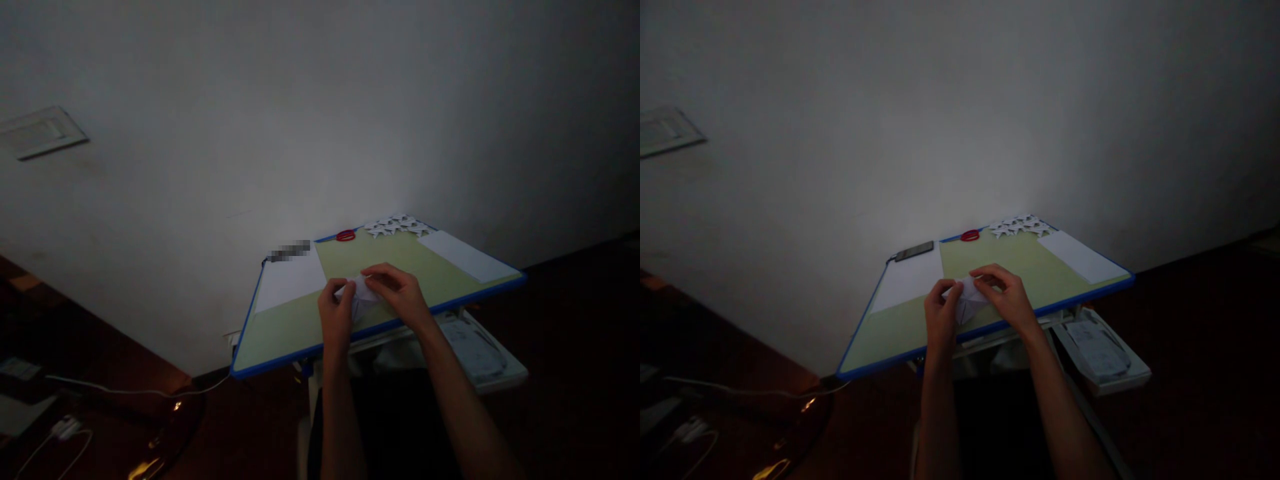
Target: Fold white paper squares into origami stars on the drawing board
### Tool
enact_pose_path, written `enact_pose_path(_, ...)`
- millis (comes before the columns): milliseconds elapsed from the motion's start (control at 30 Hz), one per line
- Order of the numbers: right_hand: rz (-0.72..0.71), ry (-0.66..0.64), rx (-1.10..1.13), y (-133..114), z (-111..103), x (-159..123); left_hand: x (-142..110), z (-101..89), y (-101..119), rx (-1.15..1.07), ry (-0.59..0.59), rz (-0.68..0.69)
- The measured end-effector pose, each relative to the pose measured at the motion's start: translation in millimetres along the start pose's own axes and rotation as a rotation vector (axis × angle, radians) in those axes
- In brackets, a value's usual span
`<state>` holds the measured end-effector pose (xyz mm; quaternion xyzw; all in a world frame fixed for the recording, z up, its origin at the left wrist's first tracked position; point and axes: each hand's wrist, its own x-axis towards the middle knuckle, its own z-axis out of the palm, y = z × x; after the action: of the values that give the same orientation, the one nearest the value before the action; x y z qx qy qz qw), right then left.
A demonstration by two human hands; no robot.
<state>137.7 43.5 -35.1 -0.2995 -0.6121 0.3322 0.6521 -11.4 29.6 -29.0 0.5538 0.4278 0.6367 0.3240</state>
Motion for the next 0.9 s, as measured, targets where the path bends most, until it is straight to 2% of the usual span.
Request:
enact_pose_path(333,-0.12,0.002,-0.026,-0.5,-2.5,0.6,0.8,-1.2,-2.0,-0.01,0.017,-0.021)
enact_pose_path(700,0.023,0.031,-0.06,2.9,0.3,1.4,-0.6,0.8,-0.7,0.043,-0.107,-0.045)
enact_pose_path(900,-0.007,-0.027,-0.076,1.2,0.4,0.9,-0.1,0.0,-2.1,0.101,-0.071,-0.034)
